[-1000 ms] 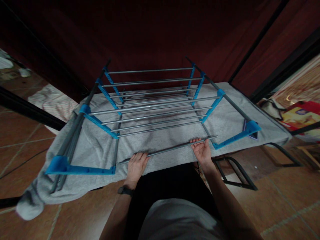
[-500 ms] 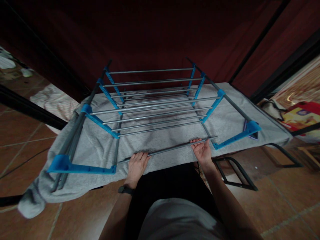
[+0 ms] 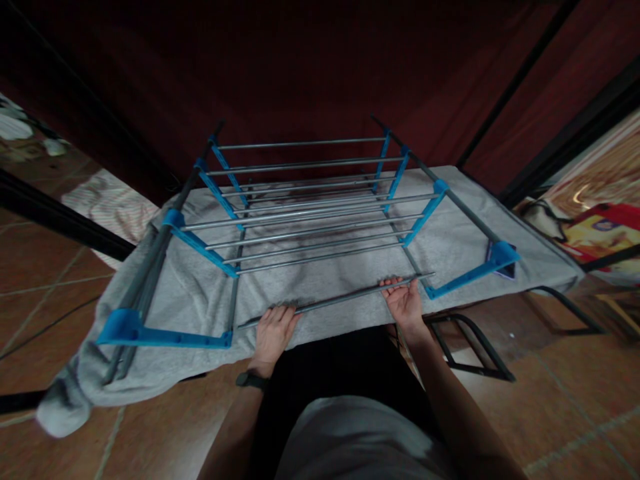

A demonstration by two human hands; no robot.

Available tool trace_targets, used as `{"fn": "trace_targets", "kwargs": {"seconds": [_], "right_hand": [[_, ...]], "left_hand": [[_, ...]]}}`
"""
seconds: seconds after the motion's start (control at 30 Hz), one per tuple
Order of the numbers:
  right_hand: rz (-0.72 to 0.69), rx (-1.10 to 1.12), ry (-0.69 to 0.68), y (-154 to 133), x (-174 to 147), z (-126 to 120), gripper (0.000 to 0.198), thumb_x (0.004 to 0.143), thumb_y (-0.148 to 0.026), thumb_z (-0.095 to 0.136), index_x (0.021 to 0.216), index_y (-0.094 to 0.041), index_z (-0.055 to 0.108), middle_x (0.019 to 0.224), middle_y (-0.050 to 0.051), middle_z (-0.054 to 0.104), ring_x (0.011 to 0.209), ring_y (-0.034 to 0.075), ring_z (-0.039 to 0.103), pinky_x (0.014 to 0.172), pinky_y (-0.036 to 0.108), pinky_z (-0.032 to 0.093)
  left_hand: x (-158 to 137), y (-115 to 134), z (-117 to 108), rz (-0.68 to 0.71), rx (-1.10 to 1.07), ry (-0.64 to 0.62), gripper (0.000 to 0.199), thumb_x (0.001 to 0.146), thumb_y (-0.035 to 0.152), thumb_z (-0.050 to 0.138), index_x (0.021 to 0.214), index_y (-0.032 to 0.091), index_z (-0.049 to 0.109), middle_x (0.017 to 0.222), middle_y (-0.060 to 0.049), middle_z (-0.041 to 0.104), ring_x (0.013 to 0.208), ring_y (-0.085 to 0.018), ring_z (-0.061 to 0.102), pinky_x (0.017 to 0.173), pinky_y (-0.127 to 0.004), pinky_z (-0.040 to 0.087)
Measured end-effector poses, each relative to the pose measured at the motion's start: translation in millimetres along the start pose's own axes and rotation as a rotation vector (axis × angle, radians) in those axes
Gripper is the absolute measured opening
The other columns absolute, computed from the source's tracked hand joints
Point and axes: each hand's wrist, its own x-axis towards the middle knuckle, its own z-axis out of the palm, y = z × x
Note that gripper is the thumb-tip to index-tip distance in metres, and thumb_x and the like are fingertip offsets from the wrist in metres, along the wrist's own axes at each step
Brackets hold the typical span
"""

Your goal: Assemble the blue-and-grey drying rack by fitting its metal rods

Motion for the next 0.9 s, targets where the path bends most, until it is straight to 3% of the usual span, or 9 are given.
{"fn": "trace_targets", "kwargs": {"seconds": [0.9], "right_hand": [[0.002, 0.018, -0.009, 1.2, -1.3, 0.1, 0.047, 0.097, -0.062, 0.04, 0.082, -0.023, 0.062, 0.082, 0.002, 0.067, 0.085, 0.016, 0.066, 0.093, 0.038, 0.055]], "left_hand": [[-1.9, 2.9, -1.6, -0.005, 0.004, -0.008, 0.029, 0.1, 0.038, 0.045, 0.1, 0.018, 0.067, 0.09, -0.008, 0.071, 0.084, -0.024, 0.062, 0.078, -0.036, 0.043]]}}
